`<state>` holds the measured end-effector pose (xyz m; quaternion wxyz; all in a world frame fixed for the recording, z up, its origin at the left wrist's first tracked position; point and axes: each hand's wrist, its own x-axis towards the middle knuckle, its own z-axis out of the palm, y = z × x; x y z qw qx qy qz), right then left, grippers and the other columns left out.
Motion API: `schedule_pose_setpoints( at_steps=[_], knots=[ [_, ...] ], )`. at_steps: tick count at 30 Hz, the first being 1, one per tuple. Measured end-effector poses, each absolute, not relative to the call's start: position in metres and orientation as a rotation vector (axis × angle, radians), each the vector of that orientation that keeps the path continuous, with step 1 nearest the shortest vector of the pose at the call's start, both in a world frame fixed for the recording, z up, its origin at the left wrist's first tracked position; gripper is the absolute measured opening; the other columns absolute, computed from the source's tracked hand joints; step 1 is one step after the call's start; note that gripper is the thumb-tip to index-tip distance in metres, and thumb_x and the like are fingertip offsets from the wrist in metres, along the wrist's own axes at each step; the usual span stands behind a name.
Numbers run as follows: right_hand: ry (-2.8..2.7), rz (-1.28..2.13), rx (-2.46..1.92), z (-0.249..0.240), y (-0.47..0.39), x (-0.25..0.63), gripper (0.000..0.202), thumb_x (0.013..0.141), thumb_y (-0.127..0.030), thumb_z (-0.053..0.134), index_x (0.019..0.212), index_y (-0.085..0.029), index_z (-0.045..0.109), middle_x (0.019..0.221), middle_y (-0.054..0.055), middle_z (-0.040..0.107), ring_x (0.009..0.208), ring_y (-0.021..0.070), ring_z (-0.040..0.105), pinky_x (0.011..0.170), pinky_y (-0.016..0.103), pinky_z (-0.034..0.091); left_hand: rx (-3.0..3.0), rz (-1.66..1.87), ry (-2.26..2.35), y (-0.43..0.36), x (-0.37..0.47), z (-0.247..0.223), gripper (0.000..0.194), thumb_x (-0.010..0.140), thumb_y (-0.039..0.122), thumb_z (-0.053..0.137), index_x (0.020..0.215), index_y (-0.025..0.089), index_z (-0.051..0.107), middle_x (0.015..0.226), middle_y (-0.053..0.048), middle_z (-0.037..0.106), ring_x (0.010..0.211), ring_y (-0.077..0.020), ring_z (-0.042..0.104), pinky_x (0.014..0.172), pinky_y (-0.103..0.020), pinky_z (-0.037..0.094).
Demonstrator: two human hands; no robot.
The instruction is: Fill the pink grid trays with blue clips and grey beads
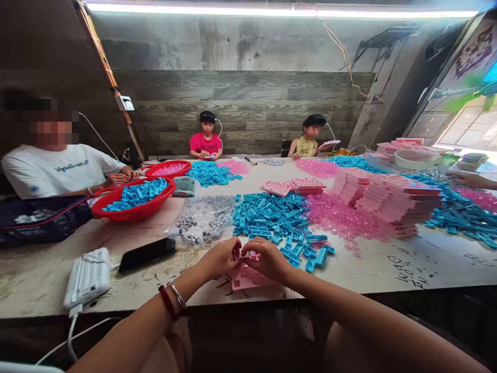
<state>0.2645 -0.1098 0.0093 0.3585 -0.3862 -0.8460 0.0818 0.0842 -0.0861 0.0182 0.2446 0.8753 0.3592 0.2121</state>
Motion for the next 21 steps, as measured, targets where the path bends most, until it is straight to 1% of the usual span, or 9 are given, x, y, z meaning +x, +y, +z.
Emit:
schedule_pose_setpoints(
  at_steps=[4, 9, 17, 21],
  knots=[
    [-2.159, 0.215, -0.996, 0.0069, -0.1091, 0.2658, 0.013, 0.07, -0.014, 0.068, 0.08, -0.02, 0.066, 0.078, 0.001, 0.067, 0.075, 0.0149, 0.057, 0.068, 0.025, 0.043, 2.382, 0.58, 0.963, -0.0864, 0.0834, 0.0196, 0.015, 0.073, 0.022, 0.057, 0.082, 0.018, 0.047, 0.076, 0.0, 0.056, 0.068, -0.0142, 0.054, 0.062, -0.024, 0.041],
    [-2.148, 0.225, -0.998, 0.0038, -0.108, 0.2649, 0.01, 0.072, -0.018, 0.069, 0.081, -0.021, 0.068, 0.078, 0.002, 0.068, 0.078, 0.0159, 0.058, 0.069, 0.025, 0.045, 2.379, 0.576, 0.968, -0.0866, 0.083, 0.0197, 0.015, 0.072, 0.019, 0.057, 0.084, 0.018, 0.047, 0.076, 0.0, 0.057, 0.069, -0.0143, 0.054, 0.063, -0.024, 0.04],
    [-2.238, 0.158, -1.008, 0.0066, -0.1081, 0.2641, 0.006, 0.074, -0.019, 0.067, 0.079, -0.021, 0.069, 0.077, 0.003, 0.068, 0.079, 0.0159, 0.058, 0.071, 0.025, 0.045, 2.396, 0.584, 0.96, -0.0875, 0.0832, 0.0223, 0.014, 0.072, 0.02, 0.058, 0.08, 0.017, 0.047, 0.077, 0.0, 0.057, 0.069, -0.0142, 0.053, 0.063, -0.024, 0.04],
    [-2.267, 0.102, -1.015, 0.0071, -0.1074, 0.2644, 0.005, 0.073, -0.019, 0.066, 0.077, -0.02, 0.069, 0.074, 0.003, 0.067, 0.079, 0.0161, 0.058, 0.071, 0.024, 0.045, 2.422, 0.597, 0.956, -0.087, 0.082, 0.024, 0.015, 0.073, 0.021, 0.058, 0.084, 0.017, 0.048, 0.081, -0.002, 0.058, 0.073, -0.0151, 0.054, 0.065, -0.025, 0.041]
  ],
)
